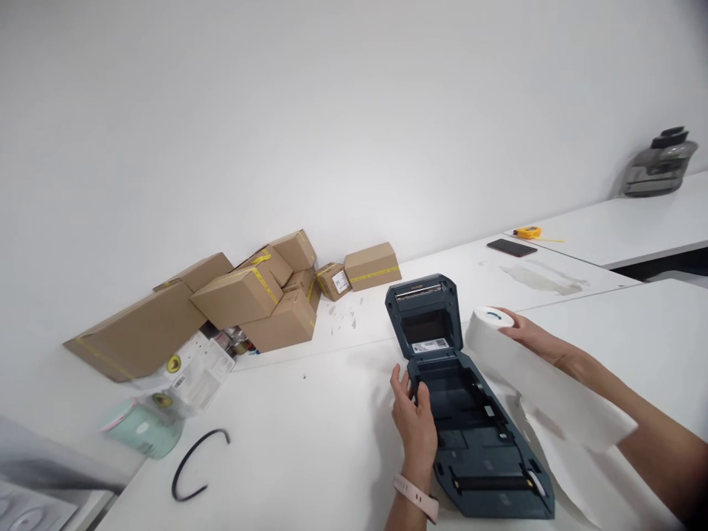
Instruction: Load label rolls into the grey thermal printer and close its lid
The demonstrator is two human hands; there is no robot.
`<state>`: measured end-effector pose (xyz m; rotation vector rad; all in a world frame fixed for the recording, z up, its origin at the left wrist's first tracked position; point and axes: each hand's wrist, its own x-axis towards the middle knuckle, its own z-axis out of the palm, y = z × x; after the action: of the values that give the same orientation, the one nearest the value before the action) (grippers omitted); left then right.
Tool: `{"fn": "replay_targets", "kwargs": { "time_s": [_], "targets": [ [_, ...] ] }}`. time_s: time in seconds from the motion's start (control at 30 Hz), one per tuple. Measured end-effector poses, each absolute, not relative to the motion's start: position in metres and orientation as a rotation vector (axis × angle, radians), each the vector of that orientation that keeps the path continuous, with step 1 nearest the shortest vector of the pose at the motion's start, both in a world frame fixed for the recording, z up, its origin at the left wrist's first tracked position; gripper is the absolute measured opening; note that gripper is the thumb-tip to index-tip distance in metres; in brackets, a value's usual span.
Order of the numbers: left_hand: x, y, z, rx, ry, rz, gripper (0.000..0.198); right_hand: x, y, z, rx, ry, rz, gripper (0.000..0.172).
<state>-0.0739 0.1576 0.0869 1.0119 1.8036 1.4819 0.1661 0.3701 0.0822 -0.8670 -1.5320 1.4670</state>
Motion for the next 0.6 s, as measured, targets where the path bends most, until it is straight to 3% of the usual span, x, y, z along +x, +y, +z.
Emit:
{"fn": "replay_targets", "kwargs": {
  "time_s": [0.3, 0.6],
  "targets": [
    [-0.074, 0.157, 0.088, 1.026, 1.799, 1.471, 0.064, 0.146, 0.377, 0.04, -1.133, -1.458, 1.415, 0.089],
    [-0.075, 0.159, 0.084, 1.03, 1.798, 1.484, 0.064, 0.209, 0.325, 0.02, -1.141, -1.424, 1.386, 0.072]
  ]
}}
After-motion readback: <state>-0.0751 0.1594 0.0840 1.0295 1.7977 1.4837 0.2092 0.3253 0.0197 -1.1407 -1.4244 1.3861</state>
